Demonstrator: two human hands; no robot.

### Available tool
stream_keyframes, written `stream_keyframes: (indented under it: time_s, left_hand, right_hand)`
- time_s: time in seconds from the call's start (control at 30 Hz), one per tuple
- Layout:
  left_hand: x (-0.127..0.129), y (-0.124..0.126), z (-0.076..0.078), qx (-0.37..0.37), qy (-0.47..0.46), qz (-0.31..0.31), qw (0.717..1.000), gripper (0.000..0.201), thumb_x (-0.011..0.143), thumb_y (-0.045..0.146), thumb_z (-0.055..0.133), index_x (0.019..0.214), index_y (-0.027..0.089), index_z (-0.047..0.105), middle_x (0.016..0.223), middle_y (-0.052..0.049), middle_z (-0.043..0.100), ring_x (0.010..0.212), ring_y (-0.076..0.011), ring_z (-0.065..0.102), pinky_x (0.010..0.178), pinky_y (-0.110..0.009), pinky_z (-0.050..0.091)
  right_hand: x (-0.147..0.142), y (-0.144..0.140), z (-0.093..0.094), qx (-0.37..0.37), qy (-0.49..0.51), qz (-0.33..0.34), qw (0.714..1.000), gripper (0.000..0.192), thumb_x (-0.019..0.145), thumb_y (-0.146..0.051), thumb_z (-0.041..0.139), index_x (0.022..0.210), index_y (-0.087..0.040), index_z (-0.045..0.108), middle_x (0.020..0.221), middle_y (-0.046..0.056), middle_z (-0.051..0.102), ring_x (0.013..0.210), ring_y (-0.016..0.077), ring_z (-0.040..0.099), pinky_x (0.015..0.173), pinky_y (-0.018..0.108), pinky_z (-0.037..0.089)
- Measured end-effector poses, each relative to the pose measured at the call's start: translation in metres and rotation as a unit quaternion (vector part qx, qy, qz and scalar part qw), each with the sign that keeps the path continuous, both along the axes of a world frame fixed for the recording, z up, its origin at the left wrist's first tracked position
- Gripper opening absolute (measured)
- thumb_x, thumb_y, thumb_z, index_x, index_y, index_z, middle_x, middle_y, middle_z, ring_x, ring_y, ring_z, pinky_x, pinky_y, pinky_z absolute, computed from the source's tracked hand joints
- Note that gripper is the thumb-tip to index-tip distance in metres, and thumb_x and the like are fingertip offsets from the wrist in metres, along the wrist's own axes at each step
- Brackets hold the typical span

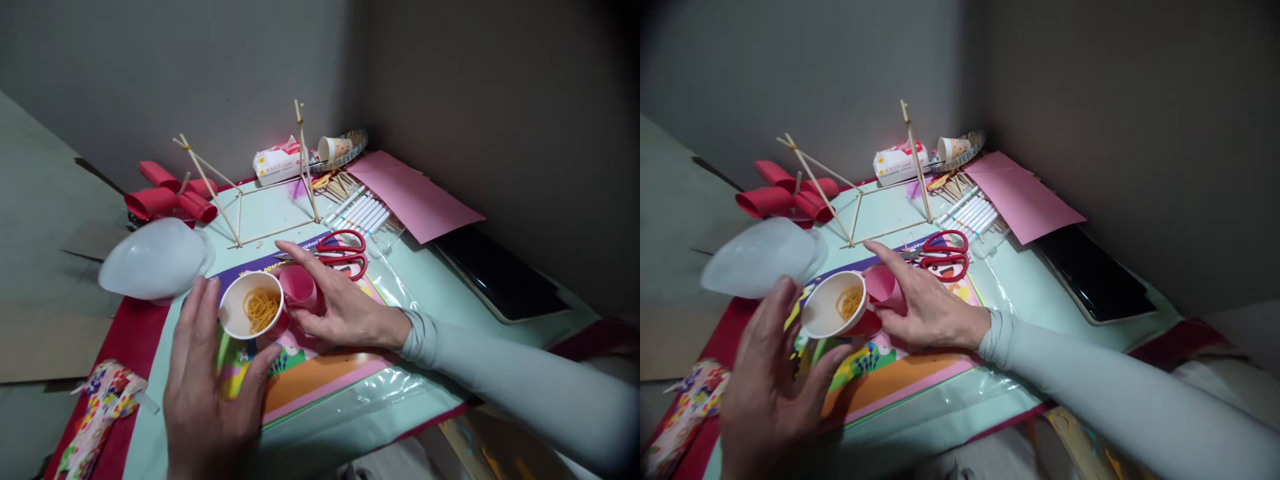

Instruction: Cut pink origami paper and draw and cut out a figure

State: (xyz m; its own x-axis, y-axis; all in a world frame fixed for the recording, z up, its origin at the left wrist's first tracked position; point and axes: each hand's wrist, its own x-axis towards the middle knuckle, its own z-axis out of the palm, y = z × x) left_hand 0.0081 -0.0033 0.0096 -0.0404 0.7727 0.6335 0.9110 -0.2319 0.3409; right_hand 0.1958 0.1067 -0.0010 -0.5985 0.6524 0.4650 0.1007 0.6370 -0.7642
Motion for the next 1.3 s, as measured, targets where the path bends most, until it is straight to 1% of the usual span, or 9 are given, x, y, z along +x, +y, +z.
stream_keyframes:
  time_s: [0.13, 0.2, 0.3, 0.53, 0.67, 0.8, 0.9, 1.07, 1.3]
  left_hand:
    - [0.007, -0.002, 0.009, 0.100, 0.119, 0.002, 0.988, 0.062, 0.086, 0.016, 0.070, 0.144, 0.030, 0.053, 0.121, -0.012, 0.065, 0.110, -0.0331, 0.061, 0.095, -0.052, 0.046]
    - [0.013, 0.001, 0.014, 0.086, 0.136, -0.024, 0.987, 0.062, 0.087, 0.010, 0.067, 0.143, 0.031, 0.053, 0.115, -0.011, 0.065, 0.104, -0.0310, 0.060, 0.091, -0.050, 0.046]
    - [0.025, 0.009, 0.019, 0.040, 0.150, -0.068, 0.986, 0.048, 0.091, 0.007, 0.059, 0.136, 0.023, 0.058, 0.113, -0.013, 0.062, 0.104, -0.0296, 0.055, 0.090, -0.048, 0.045]
    - [0.035, 0.020, 0.019, -0.018, 0.145, -0.097, 0.984, 0.037, 0.095, 0.005, 0.052, 0.129, 0.016, 0.059, 0.099, -0.011, 0.062, 0.091, -0.0237, 0.055, 0.078, -0.041, 0.045]
    - [0.033, 0.021, 0.018, -0.016, 0.140, -0.105, 0.985, 0.025, 0.094, 0.008, 0.057, 0.117, 0.014, 0.063, 0.095, -0.009, 0.064, 0.087, -0.0228, 0.058, 0.074, -0.039, 0.046]
    - [0.029, 0.022, 0.020, -0.005, 0.098, -0.093, 0.991, 0.011, 0.093, 0.011, 0.061, 0.103, 0.015, 0.065, 0.091, -0.007, 0.066, 0.084, -0.0196, 0.061, 0.075, -0.037, 0.047]
    - [0.025, 0.021, 0.022, -0.011, 0.061, -0.078, 0.995, 0.010, 0.094, 0.013, 0.061, 0.101, 0.018, 0.066, 0.091, -0.004, 0.066, 0.083, -0.0163, 0.062, 0.077, -0.033, 0.047]
    - [0.022, 0.020, 0.026, -0.012, 0.045, -0.089, 0.995, 0.008, 0.094, 0.014, 0.061, 0.101, 0.018, 0.065, 0.091, -0.003, 0.066, 0.084, -0.0145, 0.062, 0.079, -0.029, 0.047]
    - [0.024, 0.023, 0.026, -0.009, 0.109, -0.130, 0.986, 0.017, 0.094, 0.008, 0.055, 0.107, 0.016, 0.062, 0.095, -0.007, 0.063, 0.090, -0.0207, 0.057, 0.080, -0.036, 0.044]
  right_hand:
    - [-0.001, 0.000, 0.002, -0.022, 0.004, 0.016, 1.000, 0.083, 0.081, -0.022, 0.060, 0.155, -0.010, 0.024, 0.147, 0.020, 0.049, 0.133, 0.0358, 0.052, 0.106, 0.053, 0.047]
    - [-0.001, -0.001, 0.002, -0.028, 0.006, 0.019, 0.999, 0.084, 0.081, -0.022, 0.059, 0.155, -0.010, 0.023, 0.151, 0.020, 0.045, 0.135, 0.0354, 0.050, 0.108, 0.052, 0.046]
    - [0.000, -0.001, 0.003, -0.023, 0.018, 0.023, 0.999, 0.085, 0.079, -0.020, 0.058, 0.155, -0.010, 0.023, 0.155, 0.019, 0.040, 0.141, 0.0353, 0.042, 0.111, 0.052, 0.043]
    - [0.000, -0.002, 0.002, -0.013, 0.021, 0.060, 0.998, 0.088, 0.077, -0.012, 0.055, 0.157, -0.012, 0.019, 0.155, 0.017, 0.042, 0.134, 0.0263, 0.052, 0.111, 0.042, 0.045]
    - [0.002, -0.001, 0.002, -0.002, 0.022, 0.074, 0.997, 0.086, 0.081, -0.013, 0.057, 0.157, -0.012, 0.017, 0.161, 0.016, 0.034, 0.143, 0.0238, 0.042, 0.117, 0.038, 0.038]
    - [0.012, 0.006, 0.005, 0.011, 0.001, 0.094, 0.995, 0.093, 0.086, -0.028, 0.068, 0.158, -0.010, 0.012, 0.163, 0.019, 0.027, 0.147, 0.0288, 0.035, 0.119, 0.046, 0.032]
    - [0.021, 0.013, 0.007, 0.013, -0.060, 0.081, 0.995, 0.099, 0.085, -0.034, 0.074, 0.157, -0.006, 0.013, 0.159, 0.024, 0.033, 0.143, 0.0340, 0.038, 0.116, 0.050, 0.034]
    - [0.023, 0.014, 0.010, -0.019, -0.077, 0.120, 0.990, 0.057, 0.094, -0.024, 0.063, 0.146, -0.012, 0.041, 0.144, 0.016, 0.054, 0.131, 0.0283, 0.053, 0.106, 0.040, 0.043]
    - [0.016, 0.012, 0.002, -0.023, -0.076, 0.118, 0.990, 0.032, 0.092, -0.023, 0.064, 0.121, -0.016, 0.053, 0.120, 0.011, 0.064, 0.107, 0.0263, 0.061, 0.094, 0.041, 0.047]
